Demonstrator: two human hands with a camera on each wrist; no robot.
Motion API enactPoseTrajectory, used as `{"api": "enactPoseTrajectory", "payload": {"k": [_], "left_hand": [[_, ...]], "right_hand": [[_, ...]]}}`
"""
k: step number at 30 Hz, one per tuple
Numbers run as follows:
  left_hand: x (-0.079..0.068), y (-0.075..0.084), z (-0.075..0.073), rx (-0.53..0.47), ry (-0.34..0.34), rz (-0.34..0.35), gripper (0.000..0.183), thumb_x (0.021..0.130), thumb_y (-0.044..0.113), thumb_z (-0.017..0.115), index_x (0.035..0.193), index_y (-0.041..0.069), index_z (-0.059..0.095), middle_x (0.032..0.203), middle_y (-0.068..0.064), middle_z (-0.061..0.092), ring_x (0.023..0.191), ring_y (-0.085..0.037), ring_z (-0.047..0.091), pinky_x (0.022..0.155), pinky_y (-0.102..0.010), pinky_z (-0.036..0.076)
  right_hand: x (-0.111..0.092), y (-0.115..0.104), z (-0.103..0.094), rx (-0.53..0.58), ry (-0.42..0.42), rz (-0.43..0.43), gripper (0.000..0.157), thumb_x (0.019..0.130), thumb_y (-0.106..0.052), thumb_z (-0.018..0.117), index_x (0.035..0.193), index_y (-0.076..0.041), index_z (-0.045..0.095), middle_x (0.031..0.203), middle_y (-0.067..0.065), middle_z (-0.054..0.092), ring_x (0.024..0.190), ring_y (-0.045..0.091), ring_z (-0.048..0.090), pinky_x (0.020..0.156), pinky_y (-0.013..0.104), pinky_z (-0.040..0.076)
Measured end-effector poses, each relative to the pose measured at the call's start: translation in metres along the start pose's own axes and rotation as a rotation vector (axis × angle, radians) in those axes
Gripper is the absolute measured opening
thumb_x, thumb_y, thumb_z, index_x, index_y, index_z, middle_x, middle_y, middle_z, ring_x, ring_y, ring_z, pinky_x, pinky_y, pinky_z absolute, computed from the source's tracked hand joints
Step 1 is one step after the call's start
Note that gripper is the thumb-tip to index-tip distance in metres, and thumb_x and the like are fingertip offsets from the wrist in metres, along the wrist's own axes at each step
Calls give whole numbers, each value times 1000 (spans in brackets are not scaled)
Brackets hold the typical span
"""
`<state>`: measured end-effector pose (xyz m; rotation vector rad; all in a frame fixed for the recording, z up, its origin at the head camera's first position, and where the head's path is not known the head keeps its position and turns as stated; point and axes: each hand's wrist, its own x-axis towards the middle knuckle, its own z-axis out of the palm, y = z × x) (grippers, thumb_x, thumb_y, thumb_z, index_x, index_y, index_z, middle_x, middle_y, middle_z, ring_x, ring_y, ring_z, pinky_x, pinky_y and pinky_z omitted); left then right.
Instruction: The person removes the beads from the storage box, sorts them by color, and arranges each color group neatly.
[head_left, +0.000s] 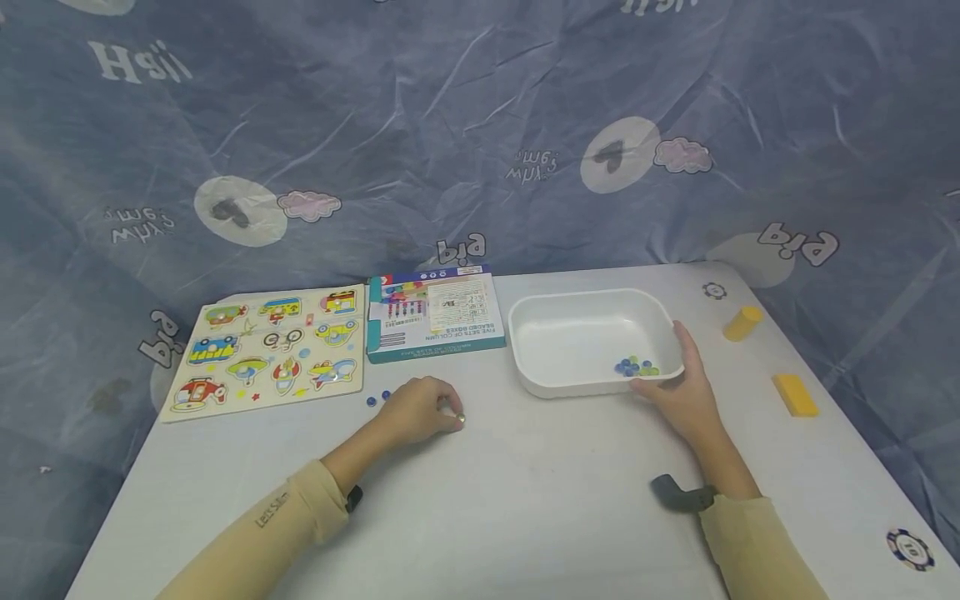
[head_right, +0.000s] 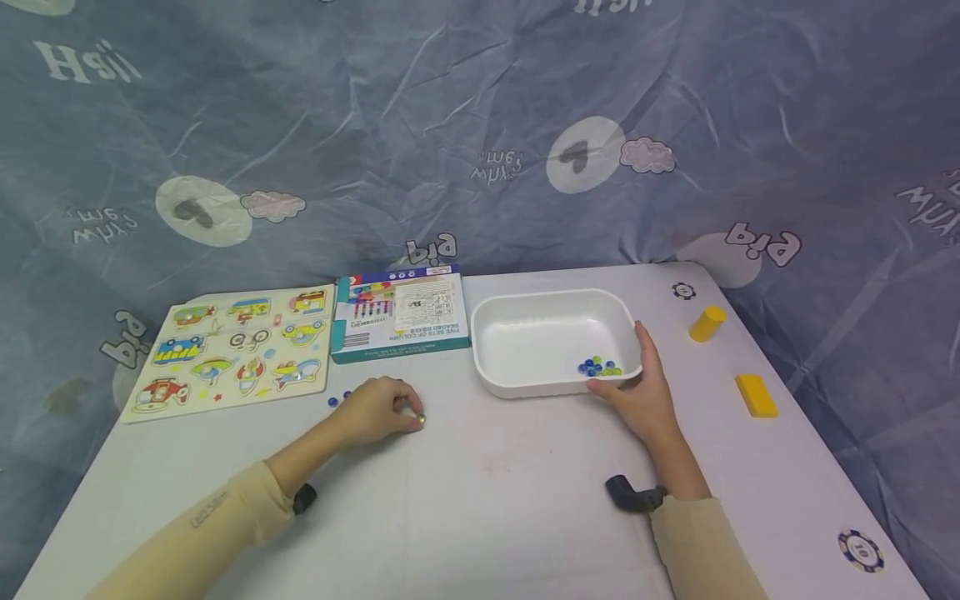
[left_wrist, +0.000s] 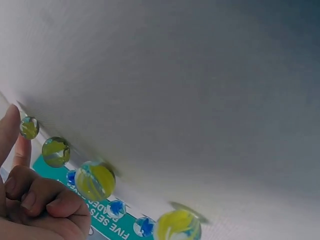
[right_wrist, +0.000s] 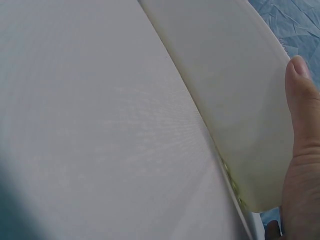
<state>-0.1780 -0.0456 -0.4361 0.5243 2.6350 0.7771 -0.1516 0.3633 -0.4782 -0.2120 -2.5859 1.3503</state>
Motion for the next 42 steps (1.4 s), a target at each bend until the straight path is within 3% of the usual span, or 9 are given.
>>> {"api": "enactPoseTrajectory", "payload": {"k": [8,18,31,37,42], "left_hand": [[-1,-2,2,20,11,1,13,75,30,79,83,23,71,102,2,70,93,-14,58,88,-39,47],[-1,-3,2,54,17,1,16,73,30,80,85,23,71,103,3,70,90,-13,57,85,-37,48],[-4,7,-7,61,17,0,26,72,32,81,95,22,72,102,3,70,90,-14,58,83,-37,49],[5,28,-19,38,62,73,33,79,37,75,108,24,68,88,5,62,79,-14,53,69,-29,45],[22,64,-24,-1,114,187,37,84,37,70,117,25,62,79,3,55,70,-14,49,58,-27,42]], "right_hand": [[0,4,-1,-9,-1,5,113,72,-39,81,148,-43,-2,160,-7,4,148,30,6,115,58,7],[-1,4,1,-2,3,-18,114,72,-37,81,150,-38,-1,160,-7,6,148,30,8,116,57,8],[-3,-2,1,-17,11,-24,112,74,-37,80,151,-37,-1,160,-3,8,147,33,10,116,56,8],[-2,-2,1,-10,8,-33,111,74,-37,79,150,-39,-2,160,-3,6,147,33,8,116,57,7],[-2,-2,1,-12,2,-21,112,73,-38,80,149,-41,-2,160,-4,5,147,32,8,116,57,7]]}}
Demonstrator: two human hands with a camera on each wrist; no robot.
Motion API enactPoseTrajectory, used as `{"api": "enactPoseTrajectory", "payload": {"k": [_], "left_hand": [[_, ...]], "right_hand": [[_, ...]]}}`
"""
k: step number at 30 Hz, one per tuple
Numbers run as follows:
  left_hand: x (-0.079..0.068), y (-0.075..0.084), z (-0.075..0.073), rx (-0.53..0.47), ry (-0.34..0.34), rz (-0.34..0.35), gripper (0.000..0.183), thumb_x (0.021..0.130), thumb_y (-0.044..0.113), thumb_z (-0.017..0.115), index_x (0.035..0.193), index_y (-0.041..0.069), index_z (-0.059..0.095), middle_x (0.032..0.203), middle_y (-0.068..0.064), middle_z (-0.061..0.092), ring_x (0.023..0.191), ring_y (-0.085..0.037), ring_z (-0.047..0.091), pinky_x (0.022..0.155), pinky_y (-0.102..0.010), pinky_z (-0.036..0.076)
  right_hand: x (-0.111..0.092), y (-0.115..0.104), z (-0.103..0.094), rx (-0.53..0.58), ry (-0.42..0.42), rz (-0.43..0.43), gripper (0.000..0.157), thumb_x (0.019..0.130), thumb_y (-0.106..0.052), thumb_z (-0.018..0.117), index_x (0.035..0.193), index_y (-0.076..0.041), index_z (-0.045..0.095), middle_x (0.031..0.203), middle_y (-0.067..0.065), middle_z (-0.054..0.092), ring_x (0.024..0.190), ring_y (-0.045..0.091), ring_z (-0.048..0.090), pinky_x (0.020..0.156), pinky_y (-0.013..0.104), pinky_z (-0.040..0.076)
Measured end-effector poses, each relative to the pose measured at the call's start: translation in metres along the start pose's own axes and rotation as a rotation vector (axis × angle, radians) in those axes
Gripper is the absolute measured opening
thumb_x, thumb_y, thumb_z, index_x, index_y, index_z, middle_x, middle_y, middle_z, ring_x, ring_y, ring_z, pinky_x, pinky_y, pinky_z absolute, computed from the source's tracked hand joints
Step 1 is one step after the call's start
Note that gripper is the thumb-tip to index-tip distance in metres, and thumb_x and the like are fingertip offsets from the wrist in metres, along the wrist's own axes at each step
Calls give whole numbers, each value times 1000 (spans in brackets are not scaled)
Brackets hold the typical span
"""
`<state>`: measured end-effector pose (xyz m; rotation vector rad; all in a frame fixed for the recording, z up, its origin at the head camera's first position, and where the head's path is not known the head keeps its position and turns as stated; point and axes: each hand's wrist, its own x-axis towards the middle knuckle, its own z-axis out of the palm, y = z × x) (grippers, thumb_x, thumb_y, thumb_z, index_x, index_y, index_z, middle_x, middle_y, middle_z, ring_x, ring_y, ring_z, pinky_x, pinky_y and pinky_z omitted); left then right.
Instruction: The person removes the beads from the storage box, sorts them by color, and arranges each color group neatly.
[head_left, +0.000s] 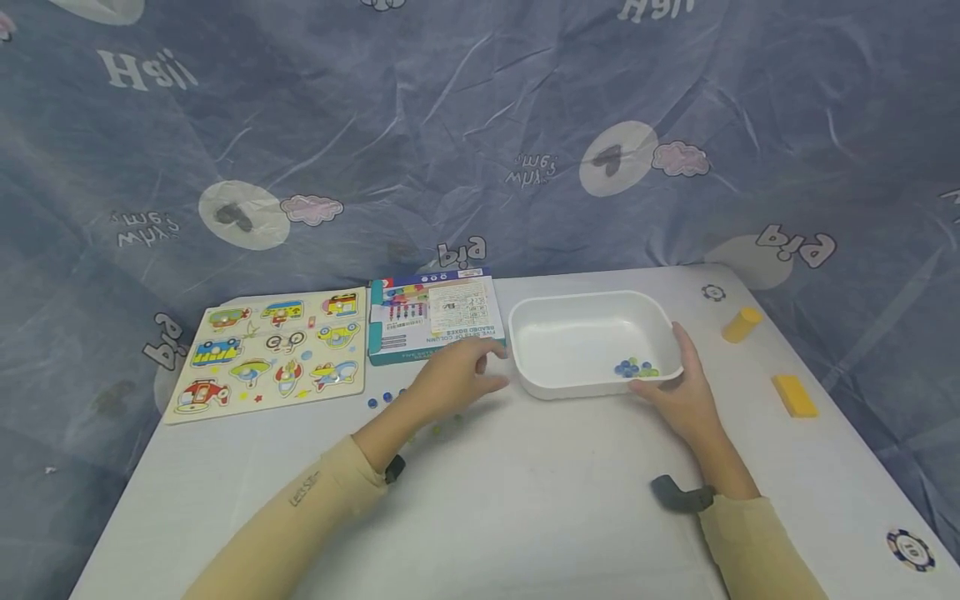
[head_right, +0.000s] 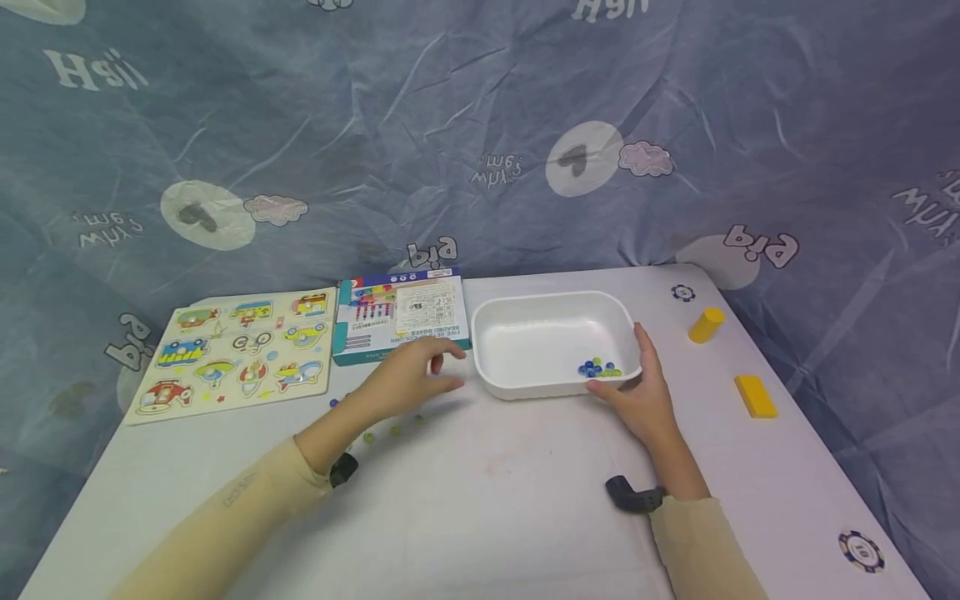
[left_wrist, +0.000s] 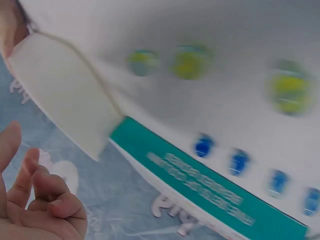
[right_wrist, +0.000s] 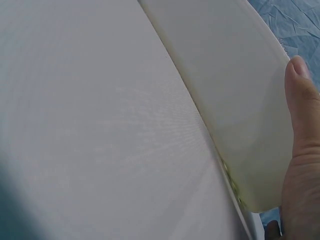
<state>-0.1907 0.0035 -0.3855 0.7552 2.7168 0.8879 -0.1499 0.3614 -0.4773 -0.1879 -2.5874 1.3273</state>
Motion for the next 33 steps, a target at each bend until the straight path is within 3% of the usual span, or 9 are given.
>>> {"api": "enactPoseTrajectory", "payload": {"k": [7,12,20,28,33], "left_hand": [[42,43,15,-55,-5,117,35,86,30,69,119,20,61,99,0,63,76,-10,55,66,-22,46],[71,60,34,-56,-53,167,35,86,27,70,117,15,62,103,-3,65,85,-11,59,75,-23,49],[107,66,68,9,-197,25,40,80,30,74,117,18,62,92,5,66,88,-8,61,84,-24,49],[127,84,89,-12,-233,-45,39,77,25,76,114,20,64,117,5,66,113,-13,59,99,-29,45],[131,88,99,-30,-262,-80,31,80,21,72,110,21,67,120,6,65,116,-14,57,101,-31,44]], "right_hand": [[0,1,0,3,-3,23,112,72,-40,80,148,-43,-2,160,-6,4,148,31,7,115,57,7],[0,1,-1,2,-3,16,112,73,-39,80,149,-43,-2,160,-4,5,147,32,7,115,59,7],[1,-1,-3,7,-12,19,112,73,-37,81,148,-43,-1,160,-4,6,147,32,9,115,58,9],[1,-2,-4,25,-9,20,112,72,-34,82,149,-42,1,160,-4,6,147,32,8,115,58,8],[0,-1,-2,12,-5,25,113,71,-35,82,149,-42,1,160,-4,6,147,32,8,115,57,8]]}}
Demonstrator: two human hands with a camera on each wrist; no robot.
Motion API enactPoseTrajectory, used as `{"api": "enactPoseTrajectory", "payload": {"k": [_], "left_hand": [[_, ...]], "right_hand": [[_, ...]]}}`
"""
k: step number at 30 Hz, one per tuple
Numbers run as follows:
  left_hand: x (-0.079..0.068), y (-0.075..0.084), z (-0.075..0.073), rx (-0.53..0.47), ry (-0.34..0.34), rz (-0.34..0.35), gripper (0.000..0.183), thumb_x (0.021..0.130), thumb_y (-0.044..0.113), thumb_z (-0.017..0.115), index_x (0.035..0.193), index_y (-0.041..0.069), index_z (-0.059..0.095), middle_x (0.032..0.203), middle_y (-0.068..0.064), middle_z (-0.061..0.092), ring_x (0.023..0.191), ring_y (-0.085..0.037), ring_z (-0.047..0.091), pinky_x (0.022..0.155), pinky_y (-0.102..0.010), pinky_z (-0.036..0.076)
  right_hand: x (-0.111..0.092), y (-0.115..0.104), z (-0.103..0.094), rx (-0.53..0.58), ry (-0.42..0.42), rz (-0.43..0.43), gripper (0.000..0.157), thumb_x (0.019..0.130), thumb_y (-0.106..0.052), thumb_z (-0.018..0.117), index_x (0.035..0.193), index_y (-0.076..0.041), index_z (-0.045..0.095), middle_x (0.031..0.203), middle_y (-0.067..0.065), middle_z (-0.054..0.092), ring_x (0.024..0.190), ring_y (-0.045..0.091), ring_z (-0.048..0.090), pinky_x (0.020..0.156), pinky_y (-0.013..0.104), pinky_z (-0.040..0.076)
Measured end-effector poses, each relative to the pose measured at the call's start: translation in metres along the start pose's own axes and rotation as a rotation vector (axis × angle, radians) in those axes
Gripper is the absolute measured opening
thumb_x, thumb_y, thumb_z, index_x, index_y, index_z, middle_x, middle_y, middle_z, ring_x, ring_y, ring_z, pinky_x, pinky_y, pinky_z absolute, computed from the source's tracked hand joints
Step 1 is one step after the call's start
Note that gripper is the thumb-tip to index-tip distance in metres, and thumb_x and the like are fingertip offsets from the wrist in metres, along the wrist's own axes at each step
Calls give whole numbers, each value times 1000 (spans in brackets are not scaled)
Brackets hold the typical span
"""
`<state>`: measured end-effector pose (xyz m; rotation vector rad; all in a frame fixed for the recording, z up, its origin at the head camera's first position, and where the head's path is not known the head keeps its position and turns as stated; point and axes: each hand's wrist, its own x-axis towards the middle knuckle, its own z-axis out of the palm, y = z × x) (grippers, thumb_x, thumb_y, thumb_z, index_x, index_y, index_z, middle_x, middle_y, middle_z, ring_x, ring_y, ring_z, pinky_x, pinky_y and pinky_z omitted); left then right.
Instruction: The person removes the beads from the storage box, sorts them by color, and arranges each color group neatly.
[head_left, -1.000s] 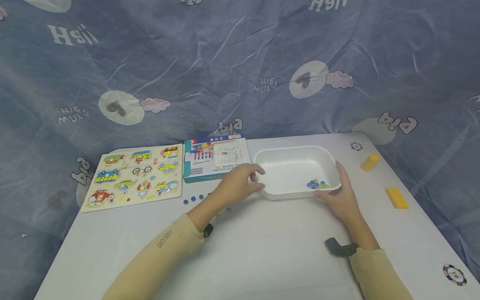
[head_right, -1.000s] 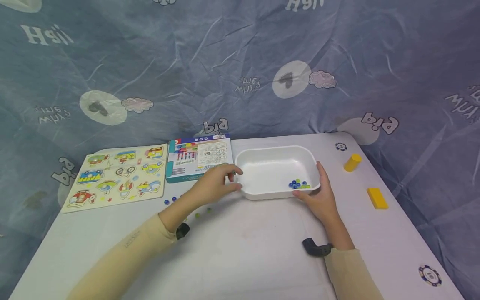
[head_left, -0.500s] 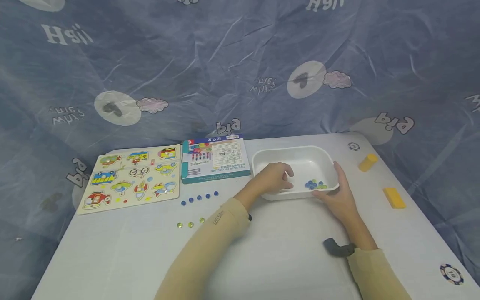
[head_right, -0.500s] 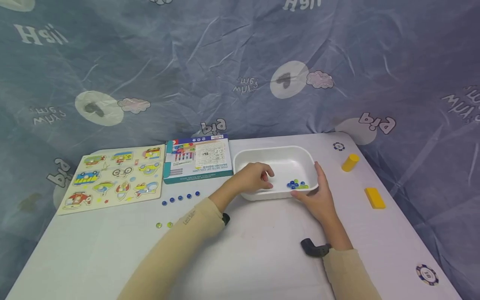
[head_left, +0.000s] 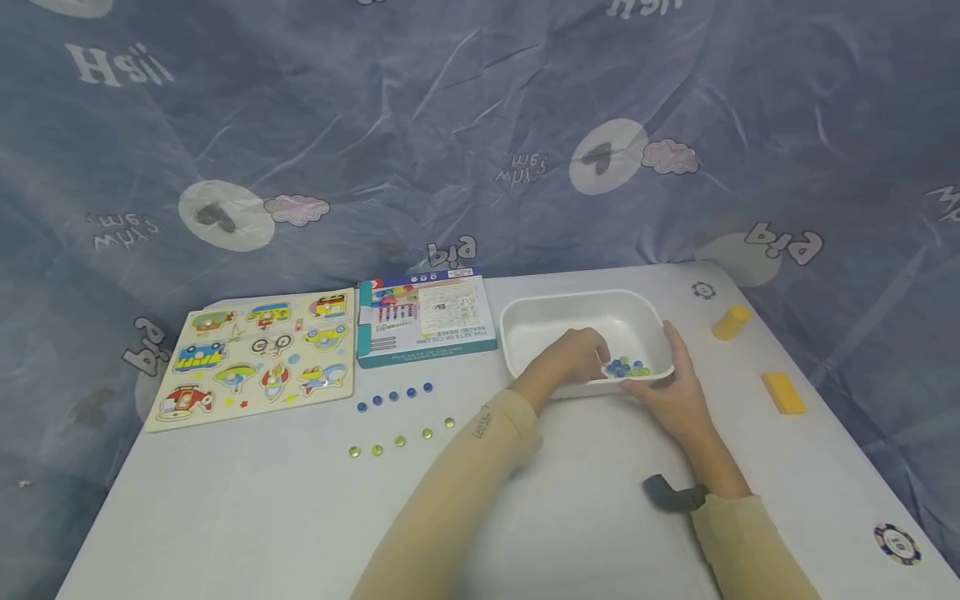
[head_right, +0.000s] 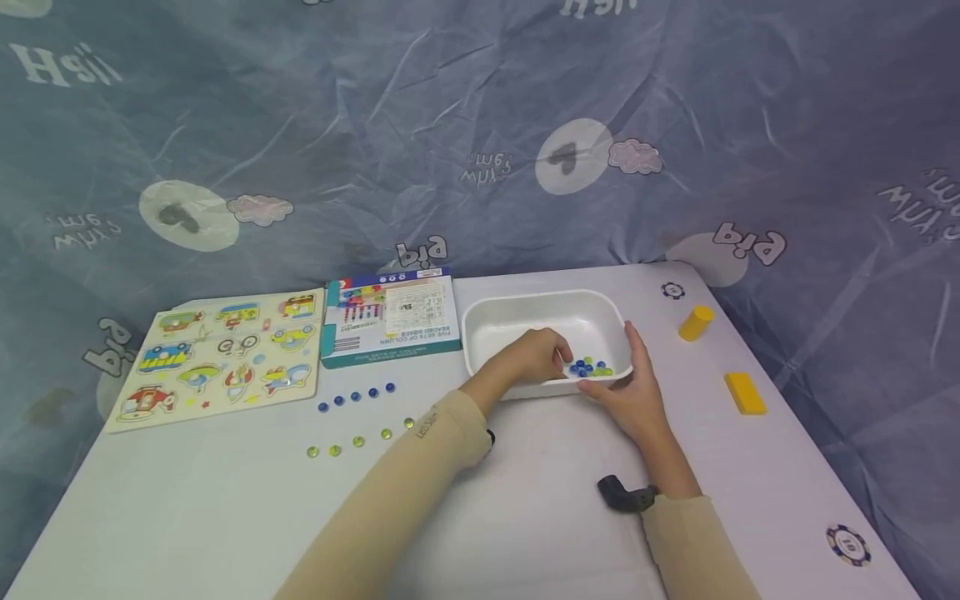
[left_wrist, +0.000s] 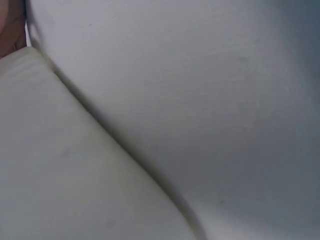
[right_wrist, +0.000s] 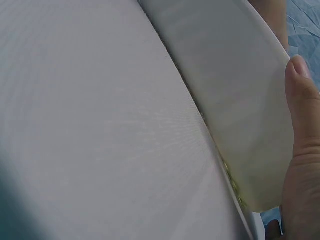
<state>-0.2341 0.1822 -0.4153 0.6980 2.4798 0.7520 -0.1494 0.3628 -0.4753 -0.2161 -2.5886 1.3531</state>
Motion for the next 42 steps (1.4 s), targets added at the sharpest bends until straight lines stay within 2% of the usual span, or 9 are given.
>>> {"api": "enactPoseTrajectory", "payload": {"k": [12,16,21,31,38,42], "left_hand": [[10,-10,10,-89,30,24,22,78,25,74,100,22,71,102,7,71,100,-10,63,96,-31,47],[13,-11,12,-72,31,35,21,80,27,73,100,23,71,101,8,70,98,-9,62,95,-30,48],[15,-11,14,-54,31,28,23,79,32,74,100,24,70,94,8,68,87,-7,60,86,-27,50],[19,-10,14,-29,33,32,22,78,33,74,98,27,70,89,9,65,83,-6,57,85,-28,49],[19,-9,15,-37,24,33,18,77,32,75,94,26,70,79,9,63,75,-8,58,74,-26,48],[18,-10,14,-39,32,60,15,77,31,75,89,25,71,81,10,66,78,-7,59,79,-27,49]], "right_hand": [[2,0,0,22,-8,-17,113,71,-32,82,149,-41,2,160,-6,6,147,31,8,116,56,7],[2,-2,-1,17,-5,-16,113,71,-33,83,149,-42,2,159,-7,7,147,30,8,116,56,8],[1,-2,0,6,-6,-14,113,72,-34,82,149,-42,1,160,-6,6,147,32,9,116,56,8],[2,-1,0,-2,0,-16,112,72,-36,81,149,-41,0,160,-5,7,147,33,10,116,56,9],[2,0,0,-9,-5,11,115,70,-37,82,149,-43,-1,160,-4,6,147,34,9,115,58,9],[2,-1,0,-5,-9,21,115,69,-38,83,149,-43,-1,160,-6,5,147,33,8,115,58,9]]}}
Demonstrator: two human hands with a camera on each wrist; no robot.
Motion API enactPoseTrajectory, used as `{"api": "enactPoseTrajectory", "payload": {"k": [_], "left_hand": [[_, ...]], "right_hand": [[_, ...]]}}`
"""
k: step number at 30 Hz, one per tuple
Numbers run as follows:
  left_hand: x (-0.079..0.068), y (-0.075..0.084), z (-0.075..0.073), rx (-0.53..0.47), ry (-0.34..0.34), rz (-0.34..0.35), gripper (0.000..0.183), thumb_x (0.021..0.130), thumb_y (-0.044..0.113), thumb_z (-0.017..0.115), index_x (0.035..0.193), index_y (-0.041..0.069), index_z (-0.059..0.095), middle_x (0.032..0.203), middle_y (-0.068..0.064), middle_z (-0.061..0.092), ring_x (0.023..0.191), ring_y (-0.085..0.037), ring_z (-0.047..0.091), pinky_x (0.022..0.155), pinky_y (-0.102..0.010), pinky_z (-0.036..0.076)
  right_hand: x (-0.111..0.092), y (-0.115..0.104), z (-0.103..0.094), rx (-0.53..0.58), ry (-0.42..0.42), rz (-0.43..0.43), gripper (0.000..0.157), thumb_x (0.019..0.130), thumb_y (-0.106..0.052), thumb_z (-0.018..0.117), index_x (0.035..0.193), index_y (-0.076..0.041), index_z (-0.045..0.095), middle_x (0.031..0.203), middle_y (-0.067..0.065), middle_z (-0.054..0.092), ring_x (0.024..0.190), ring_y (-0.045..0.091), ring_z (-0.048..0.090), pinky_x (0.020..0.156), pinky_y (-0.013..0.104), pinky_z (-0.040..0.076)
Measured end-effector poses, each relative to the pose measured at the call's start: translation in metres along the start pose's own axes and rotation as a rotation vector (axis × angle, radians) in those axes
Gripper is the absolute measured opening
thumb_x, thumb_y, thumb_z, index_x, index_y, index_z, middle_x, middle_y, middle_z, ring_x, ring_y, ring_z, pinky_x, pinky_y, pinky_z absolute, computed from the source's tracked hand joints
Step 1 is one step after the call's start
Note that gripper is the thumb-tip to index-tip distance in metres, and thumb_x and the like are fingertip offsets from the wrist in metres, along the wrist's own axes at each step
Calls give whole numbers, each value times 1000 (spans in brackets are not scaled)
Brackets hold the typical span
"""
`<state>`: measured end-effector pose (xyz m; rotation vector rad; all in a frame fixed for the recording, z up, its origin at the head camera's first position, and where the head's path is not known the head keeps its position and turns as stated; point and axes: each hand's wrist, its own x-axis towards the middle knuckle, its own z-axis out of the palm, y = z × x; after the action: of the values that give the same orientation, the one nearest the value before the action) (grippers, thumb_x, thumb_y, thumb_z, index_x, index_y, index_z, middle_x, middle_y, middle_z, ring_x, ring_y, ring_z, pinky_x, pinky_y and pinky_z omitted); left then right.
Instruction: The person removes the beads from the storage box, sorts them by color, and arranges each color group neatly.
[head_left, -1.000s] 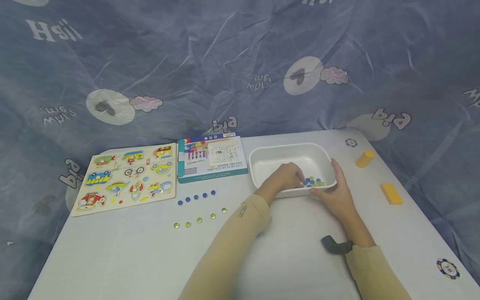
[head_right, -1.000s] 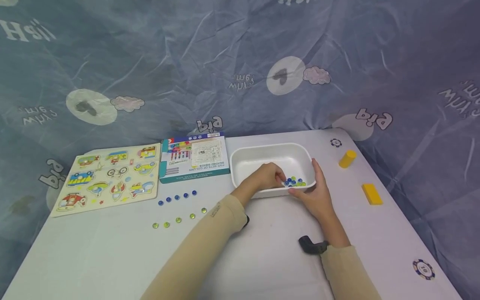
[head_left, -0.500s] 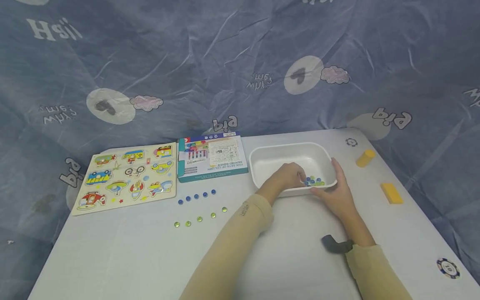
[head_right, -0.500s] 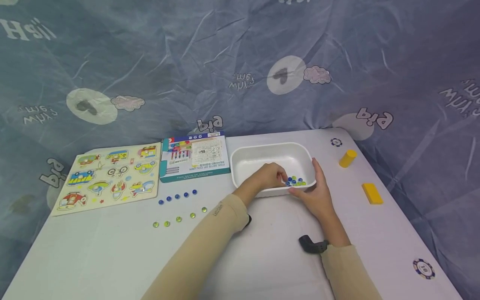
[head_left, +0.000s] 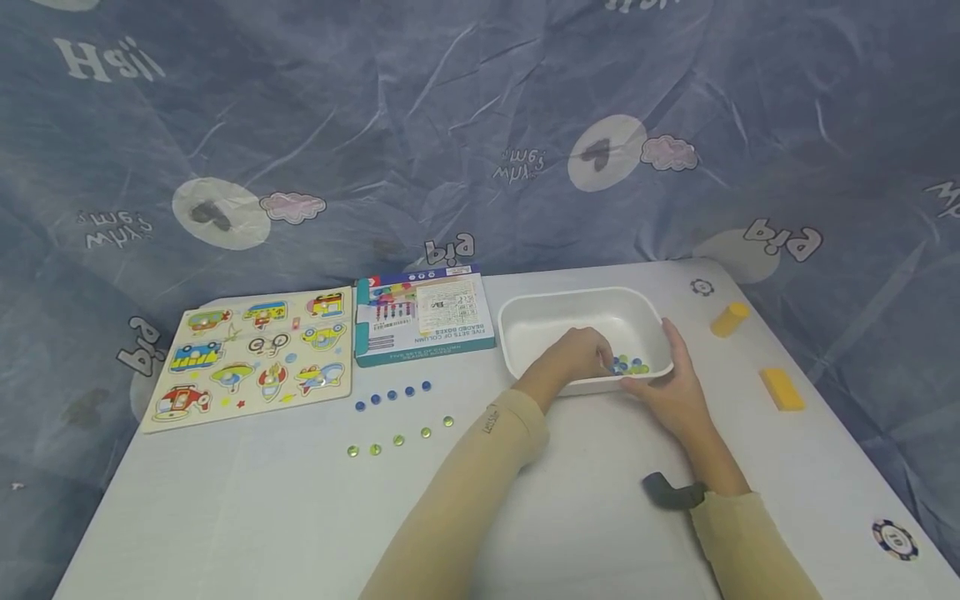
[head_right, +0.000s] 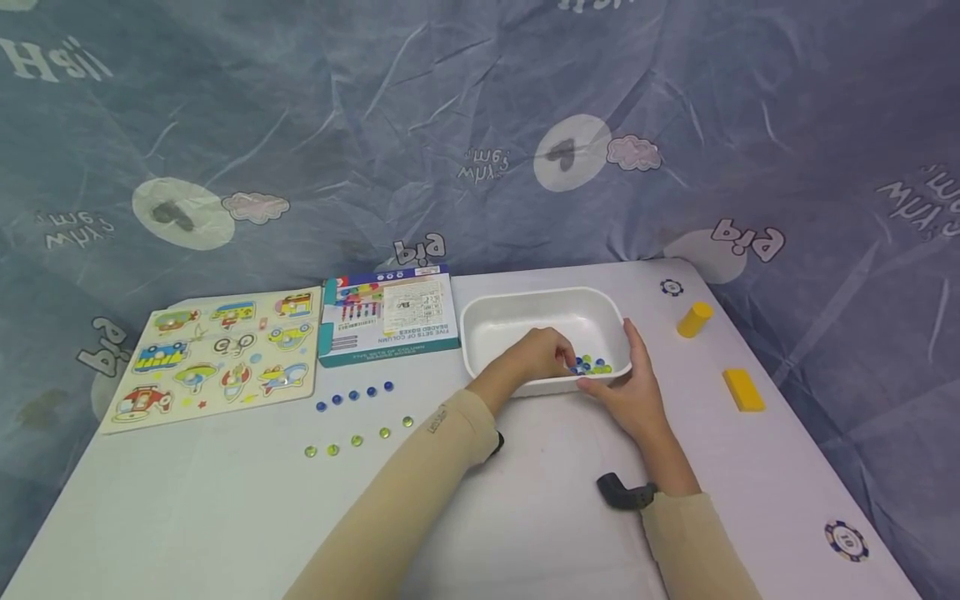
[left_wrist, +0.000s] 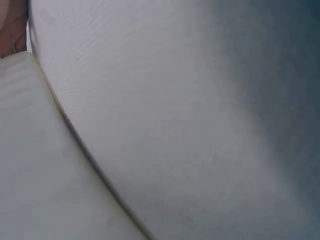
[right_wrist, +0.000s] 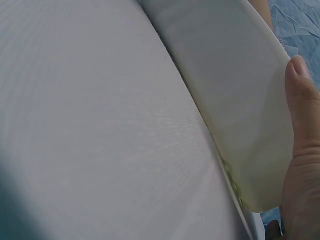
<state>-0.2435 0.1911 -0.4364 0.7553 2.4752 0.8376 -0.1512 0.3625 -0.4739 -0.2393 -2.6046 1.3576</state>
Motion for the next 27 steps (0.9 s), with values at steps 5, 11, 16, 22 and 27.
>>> {"api": "enactPoseTrajectory", "payload": {"k": [5,11,16,22,27], "left_hand": [[-3,-3,-2,-73,67,23,11,77,27,74,87,25,71,85,12,68,85,-6,60,85,-29,50],[-6,-7,-9,-164,218,110,16,81,30,73,95,23,70,77,8,60,73,-7,54,66,-19,46],[-12,-8,-19,-268,270,104,15,80,28,74,94,22,72,73,6,59,67,-7,52,61,-18,44],[-22,-7,-38,-281,281,118,17,80,29,75,95,22,72,77,6,60,70,-8,52,62,-18,44],[-40,-2,-62,-282,284,167,19,80,33,75,95,21,73,76,4,57,69,-9,50,58,-20,43]], "right_hand": [[-1,0,2,10,-9,1,114,70,-36,83,149,-44,0,160,-6,5,147,32,7,115,59,8],[0,0,4,12,-11,-16,113,71,-36,82,149,-43,0,160,-5,5,147,32,7,115,58,8],[0,-1,4,11,-15,2,114,70,-39,82,148,-45,0,160,-6,5,147,31,7,115,59,8],[2,2,1,-10,-10,11,115,69,-42,82,147,-48,-2,160,-6,5,147,32,8,114,60,9],[1,3,0,-12,1,12,116,68,-41,83,147,-46,-2,160,-7,4,148,30,6,115,59,7]]}}
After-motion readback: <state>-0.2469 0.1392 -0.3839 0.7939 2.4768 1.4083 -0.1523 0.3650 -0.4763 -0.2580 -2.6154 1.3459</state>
